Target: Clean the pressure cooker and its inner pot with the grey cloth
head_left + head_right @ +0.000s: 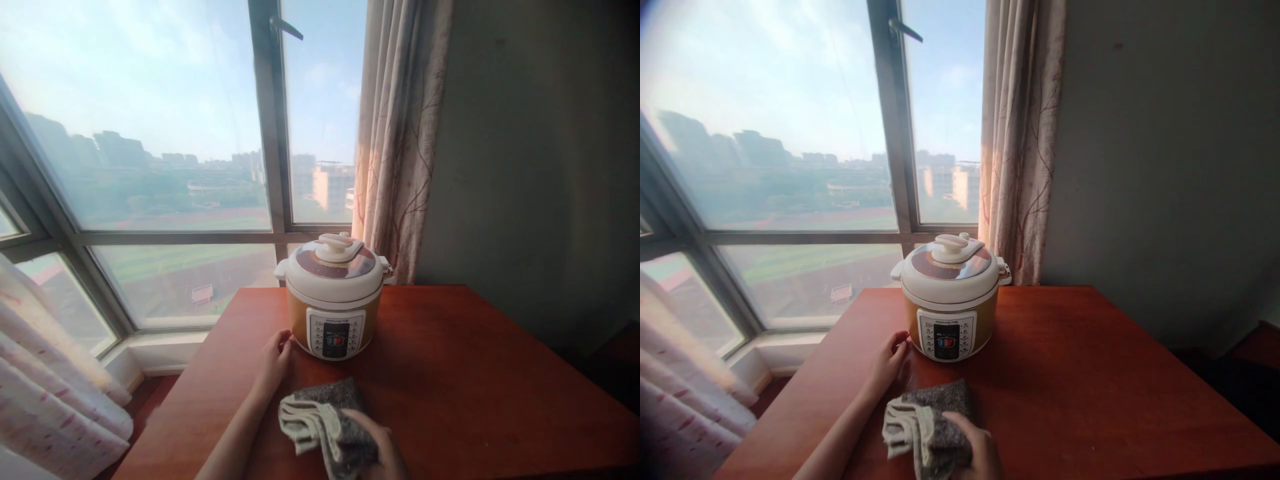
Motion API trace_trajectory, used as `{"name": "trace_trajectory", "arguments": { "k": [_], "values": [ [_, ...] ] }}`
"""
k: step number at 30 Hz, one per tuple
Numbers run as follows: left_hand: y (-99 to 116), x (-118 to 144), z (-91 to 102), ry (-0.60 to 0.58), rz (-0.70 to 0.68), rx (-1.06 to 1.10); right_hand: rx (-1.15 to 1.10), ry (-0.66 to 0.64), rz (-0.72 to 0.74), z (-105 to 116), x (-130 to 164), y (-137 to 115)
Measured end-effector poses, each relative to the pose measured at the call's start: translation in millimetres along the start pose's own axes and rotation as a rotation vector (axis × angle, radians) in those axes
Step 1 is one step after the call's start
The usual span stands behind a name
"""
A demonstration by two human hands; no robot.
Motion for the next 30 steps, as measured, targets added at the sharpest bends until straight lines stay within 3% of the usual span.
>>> {"name": "trace_trajectory", "arguments": {
  "k": [3, 6, 9, 15, 20, 23, 25, 27, 30],
  "values": [
    [-3.9, -1.6, -0.4, -0.002, 0.032, 0.013, -0.352, 0.145, -0.356, 27.2, -9.3, 9.4],
    [-3.5, -2.6, 1.0, 0.013, 0.034, 0.041, -0.588, 0.099, -0.541, 30.6, -12.6, 4.8],
    [0.9, -3.0, 1.6, 0.013, 0.019, 0.063, -0.717, 0.006, -0.527, 27.9, -16.2, -13.2],
    [2.5, -3.2, 5.0, 0.024, 0.049, 0.082, -0.756, 0.067, -0.434, 40.9, -8.9, -31.9],
    [-4.8, -3.8, 10.6, 0.064, 0.081, 0.154, -0.71, 0.303, -0.216, 87.1, -16.0, -59.3],
    [0.4, -7.2, 15.8, 0.106, 0.056, 0.172, -0.591, 0.581, -0.002, 128.8, -37.7, -92.1],
    [11.1, -11.2, 21.0, 0.137, 0.029, 0.171, -0.415, 0.694, 0.169, 149.0, -59.3, -121.8],
    [29.2, -16.5, 27.9, 0.173, -0.02, 0.167, -0.1, 0.67, 0.337, 153.3, -88.2, -155.0],
    [68.2, -25.6, 41.7, 0.258, -0.135, 0.159, 0.303, 0.435, 0.585, 128.4, -134.7, -189.6]
  ]
}}
Point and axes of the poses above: each hand's wrist, its own x-axis away from the middle knuckle, its own z-axis out of the back of the hand, y = z × x, the point moved 7 cm from there along -x, towards the middle knuckle
